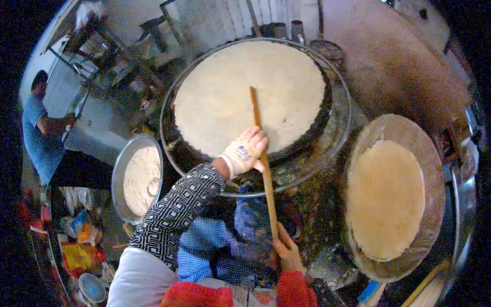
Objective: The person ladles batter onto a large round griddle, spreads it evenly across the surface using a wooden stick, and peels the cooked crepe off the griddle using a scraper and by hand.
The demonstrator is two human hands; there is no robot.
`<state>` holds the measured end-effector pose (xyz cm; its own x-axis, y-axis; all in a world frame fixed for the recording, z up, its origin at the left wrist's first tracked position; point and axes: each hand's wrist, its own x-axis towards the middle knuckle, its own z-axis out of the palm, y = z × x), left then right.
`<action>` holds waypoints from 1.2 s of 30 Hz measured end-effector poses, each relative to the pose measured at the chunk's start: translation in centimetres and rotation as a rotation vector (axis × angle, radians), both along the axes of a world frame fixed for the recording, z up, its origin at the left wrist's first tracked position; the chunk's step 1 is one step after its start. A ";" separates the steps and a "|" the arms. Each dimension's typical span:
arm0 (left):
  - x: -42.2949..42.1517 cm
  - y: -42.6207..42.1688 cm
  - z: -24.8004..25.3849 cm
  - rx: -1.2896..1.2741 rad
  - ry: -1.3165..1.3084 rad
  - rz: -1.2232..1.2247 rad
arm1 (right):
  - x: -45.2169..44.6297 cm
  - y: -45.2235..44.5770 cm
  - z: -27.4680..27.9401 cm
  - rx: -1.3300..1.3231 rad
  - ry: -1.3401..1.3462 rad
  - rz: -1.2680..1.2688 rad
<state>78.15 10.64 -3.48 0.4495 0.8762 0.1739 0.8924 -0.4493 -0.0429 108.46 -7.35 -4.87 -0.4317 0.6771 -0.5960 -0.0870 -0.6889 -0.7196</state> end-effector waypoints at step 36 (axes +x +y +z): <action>-17.7 -1.3 -0.1 0.042 -0.042 0.379 | -12.8 10.8 0.8 0.169 0.119 0.380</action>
